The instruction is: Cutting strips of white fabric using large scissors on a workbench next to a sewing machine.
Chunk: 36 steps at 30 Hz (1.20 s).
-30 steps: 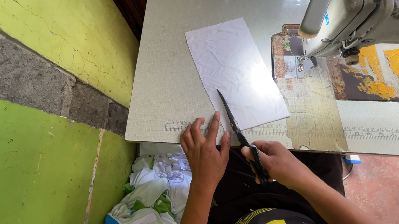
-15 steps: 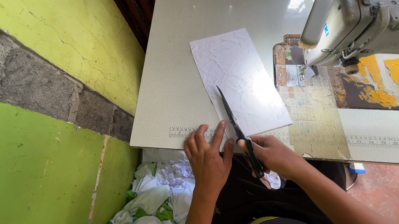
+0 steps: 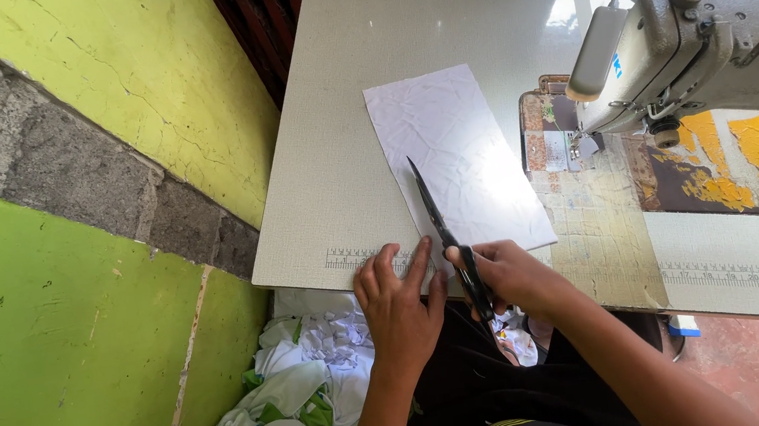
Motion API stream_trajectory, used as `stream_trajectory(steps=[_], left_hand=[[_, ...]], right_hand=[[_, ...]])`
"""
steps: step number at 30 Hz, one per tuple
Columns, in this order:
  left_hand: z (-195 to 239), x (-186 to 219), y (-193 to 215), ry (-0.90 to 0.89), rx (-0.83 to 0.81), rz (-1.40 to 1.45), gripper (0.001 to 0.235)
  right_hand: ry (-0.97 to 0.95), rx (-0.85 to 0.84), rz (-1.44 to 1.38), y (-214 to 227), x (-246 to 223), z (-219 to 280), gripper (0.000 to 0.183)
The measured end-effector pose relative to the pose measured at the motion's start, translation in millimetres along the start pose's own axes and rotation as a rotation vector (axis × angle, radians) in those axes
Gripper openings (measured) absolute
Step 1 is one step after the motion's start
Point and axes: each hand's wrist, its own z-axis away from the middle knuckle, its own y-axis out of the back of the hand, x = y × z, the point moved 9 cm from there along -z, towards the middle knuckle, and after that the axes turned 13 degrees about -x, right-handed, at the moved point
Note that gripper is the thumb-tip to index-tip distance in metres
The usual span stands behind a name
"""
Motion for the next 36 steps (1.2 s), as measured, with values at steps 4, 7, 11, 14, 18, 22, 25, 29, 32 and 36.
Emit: stream_trajectory(steps=[4,7,11,14,18,22,25,29,32,36], left_hand=[[0.3,2.2,3.8,-0.001,0.012,0.009,0.046],[0.4,2.0,4.0,0.0,0.008,0.019,0.044],[0.9,1.0,2.6,0.0,0.013,0.017,0.043],[0.3,1.3,4.0,0.001,0.006,0.021,0.043],[-0.4,0.9,3.1,0.011,-0.016,0.03,0.044],[0.6,0.6,4.3,0.002,-0.025,0.058,0.044],[-0.7,0.9,5.0,0.002,-0.016,0.045,0.044],[-2.3,7.4,16.7,-0.005,0.0,0.05,0.042],[-1.7,11.2,23.4,-0.013,0.005,0.056,0.042],[-2.1,8.7,19.3,0.009,-0.045,0.08,0.045]], right_hand=[[-0.034,-0.005,0.008,-1.1,-11.1,-0.9,0.049],[-0.035,-0.001,-0.015,1.4,-8.2,-5.2,0.052],[-0.059,-0.023,-0.006,1.7,-4.7,-9.7,0.061],[-0.056,-0.017,0.0,-0.3,-8.1,-10.8,0.062],[-0.063,0.007,0.026,-2.1,-11.3,-11.0,0.055],[-0.078,0.035,0.021,-6.5,-17.6,-2.9,0.045],[-0.053,0.05,0.01,0.1,-9.8,-11.1,0.048],[-0.112,0.005,0.103,-3.9,-24.1,-10.7,0.058],[-0.157,-0.003,0.139,-1.0,-29.4,-18.9,0.06],[-0.139,0.013,0.138,2.7,-41.3,-27.9,0.059]])
